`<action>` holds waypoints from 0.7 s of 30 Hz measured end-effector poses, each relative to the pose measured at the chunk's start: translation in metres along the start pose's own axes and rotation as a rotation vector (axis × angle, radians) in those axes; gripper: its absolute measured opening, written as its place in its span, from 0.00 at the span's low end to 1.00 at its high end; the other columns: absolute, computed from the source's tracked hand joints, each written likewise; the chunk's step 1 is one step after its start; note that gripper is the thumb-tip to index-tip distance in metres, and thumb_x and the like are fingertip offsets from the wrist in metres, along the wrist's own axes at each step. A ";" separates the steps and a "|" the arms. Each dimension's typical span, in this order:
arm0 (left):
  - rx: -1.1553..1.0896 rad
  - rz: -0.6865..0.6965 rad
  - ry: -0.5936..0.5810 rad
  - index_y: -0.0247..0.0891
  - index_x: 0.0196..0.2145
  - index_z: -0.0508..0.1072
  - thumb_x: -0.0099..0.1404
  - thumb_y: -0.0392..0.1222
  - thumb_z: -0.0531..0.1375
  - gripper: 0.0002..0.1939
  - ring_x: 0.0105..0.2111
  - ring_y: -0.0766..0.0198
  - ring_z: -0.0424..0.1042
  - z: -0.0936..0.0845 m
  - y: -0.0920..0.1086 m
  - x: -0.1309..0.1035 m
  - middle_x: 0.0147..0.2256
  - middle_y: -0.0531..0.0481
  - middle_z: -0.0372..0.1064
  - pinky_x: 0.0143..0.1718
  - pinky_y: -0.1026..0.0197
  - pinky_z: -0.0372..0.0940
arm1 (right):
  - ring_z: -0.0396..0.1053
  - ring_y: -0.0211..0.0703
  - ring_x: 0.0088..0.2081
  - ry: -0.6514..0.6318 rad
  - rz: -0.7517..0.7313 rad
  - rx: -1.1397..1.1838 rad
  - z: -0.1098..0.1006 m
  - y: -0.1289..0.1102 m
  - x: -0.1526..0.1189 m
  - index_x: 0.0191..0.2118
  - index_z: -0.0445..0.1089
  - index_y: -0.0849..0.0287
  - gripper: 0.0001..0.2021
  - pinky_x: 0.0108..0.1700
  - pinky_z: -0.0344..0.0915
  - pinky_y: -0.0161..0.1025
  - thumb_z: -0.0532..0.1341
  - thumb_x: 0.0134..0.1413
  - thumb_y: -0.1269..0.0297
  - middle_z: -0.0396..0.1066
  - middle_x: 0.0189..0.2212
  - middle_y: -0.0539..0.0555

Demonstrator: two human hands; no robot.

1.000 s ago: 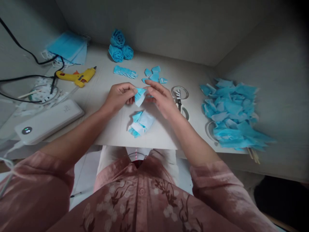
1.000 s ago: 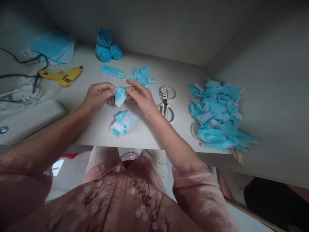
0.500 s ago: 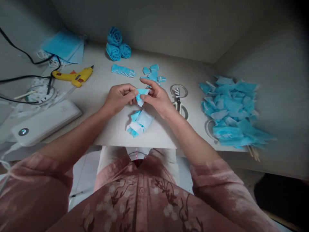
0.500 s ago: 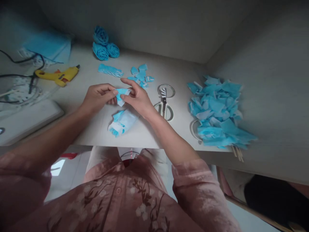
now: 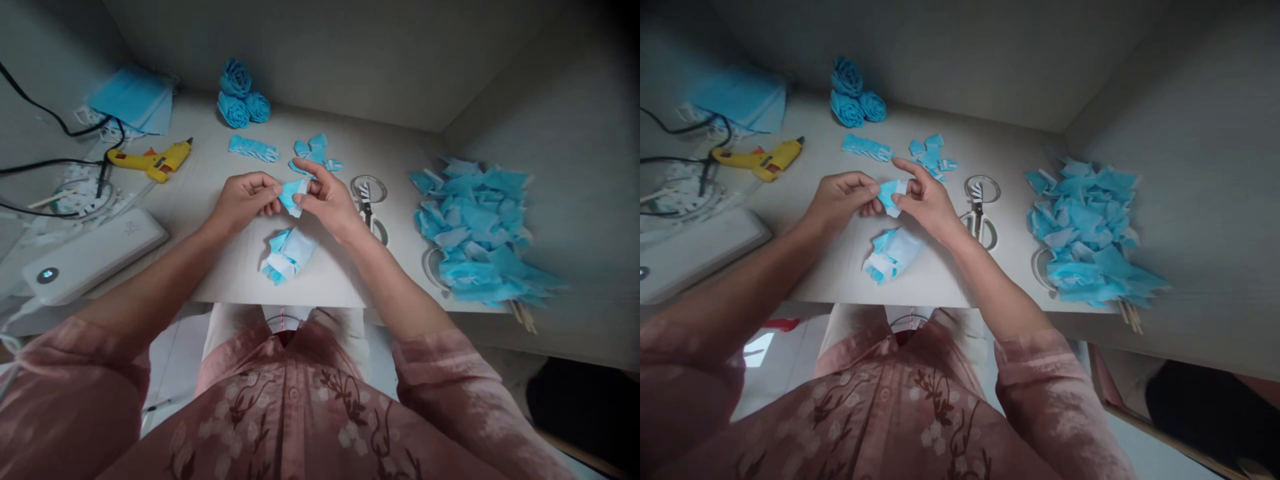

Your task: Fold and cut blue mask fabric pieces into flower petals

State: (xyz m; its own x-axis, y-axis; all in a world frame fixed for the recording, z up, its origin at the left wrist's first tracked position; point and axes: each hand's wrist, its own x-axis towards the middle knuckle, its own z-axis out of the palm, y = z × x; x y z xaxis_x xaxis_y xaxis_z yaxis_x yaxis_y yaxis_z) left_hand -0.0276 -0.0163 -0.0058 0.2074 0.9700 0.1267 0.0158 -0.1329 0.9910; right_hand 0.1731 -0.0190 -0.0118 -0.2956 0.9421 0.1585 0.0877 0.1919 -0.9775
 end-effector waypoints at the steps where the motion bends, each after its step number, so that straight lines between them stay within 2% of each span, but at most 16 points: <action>1: -0.009 -0.011 0.001 0.37 0.27 0.76 0.63 0.43 0.68 0.10 0.19 0.72 0.66 0.000 0.000 0.000 0.22 0.51 0.74 0.22 0.69 0.61 | 0.78 0.52 0.45 0.004 0.000 0.003 0.000 0.000 0.000 0.64 0.67 0.45 0.39 0.54 0.77 0.56 0.73 0.50 0.36 0.76 0.36 0.50; 5: -0.024 -0.044 -0.035 0.36 0.27 0.76 0.65 0.48 0.66 0.14 0.20 0.71 0.67 0.002 0.004 0.000 0.22 0.50 0.74 0.22 0.69 0.61 | 0.79 0.54 0.46 0.003 -0.010 -0.006 0.000 0.000 0.001 0.64 0.68 0.45 0.41 0.54 0.78 0.56 0.73 0.48 0.34 0.79 0.39 0.51; 9: 0.046 -0.054 -0.082 0.35 0.27 0.77 0.59 0.44 0.71 0.11 0.19 0.72 0.65 0.003 0.006 -0.001 0.21 0.53 0.72 0.22 0.70 0.59 | 0.79 0.50 0.44 -0.009 -0.017 -0.026 0.001 0.001 0.001 0.66 0.66 0.45 0.42 0.52 0.79 0.52 0.73 0.49 0.35 0.80 0.42 0.52; 12: 0.024 -0.066 -0.053 0.35 0.26 0.76 0.59 0.41 0.71 0.10 0.19 0.73 0.65 0.002 0.006 0.000 0.21 0.53 0.72 0.22 0.70 0.59 | 0.79 0.49 0.44 0.008 -0.034 -0.043 -0.001 -0.002 0.000 0.68 0.65 0.45 0.40 0.53 0.79 0.51 0.70 0.53 0.35 0.80 0.46 0.53; 15: -0.060 -0.083 0.036 0.36 0.25 0.74 0.61 0.39 0.69 0.10 0.18 0.73 0.65 0.000 0.005 0.002 0.20 0.53 0.72 0.21 0.70 0.58 | 0.76 0.51 0.54 0.068 -0.115 -0.120 -0.005 -0.007 -0.002 0.67 0.66 0.44 0.34 0.59 0.76 0.51 0.66 0.60 0.37 0.78 0.54 0.54; 17: -0.110 -0.105 0.073 0.36 0.24 0.73 0.62 0.38 0.68 0.11 0.18 0.73 0.65 -0.001 0.006 0.003 0.20 0.53 0.71 0.21 0.71 0.58 | 0.71 0.55 0.62 0.090 -0.213 -0.234 -0.007 -0.010 -0.003 0.65 0.68 0.44 0.30 0.64 0.72 0.56 0.65 0.61 0.41 0.75 0.60 0.54; 21: -0.137 -0.118 0.078 0.37 0.24 0.72 0.64 0.39 0.68 0.12 0.18 0.74 0.65 0.001 0.009 0.002 0.20 0.54 0.71 0.21 0.72 0.58 | 0.59 0.62 0.72 0.054 -0.402 -0.484 -0.006 -0.004 0.000 0.58 0.73 0.45 0.22 0.74 0.55 0.69 0.67 0.60 0.47 0.68 0.67 0.54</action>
State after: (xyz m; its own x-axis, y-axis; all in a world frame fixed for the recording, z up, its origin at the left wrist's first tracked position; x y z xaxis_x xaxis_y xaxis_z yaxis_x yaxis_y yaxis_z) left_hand -0.0264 -0.0157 0.0030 0.1359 0.9907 0.0067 -0.0988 0.0068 0.9951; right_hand 0.1788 -0.0185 -0.0068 -0.3479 0.7807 0.5191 0.4038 0.6245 -0.6686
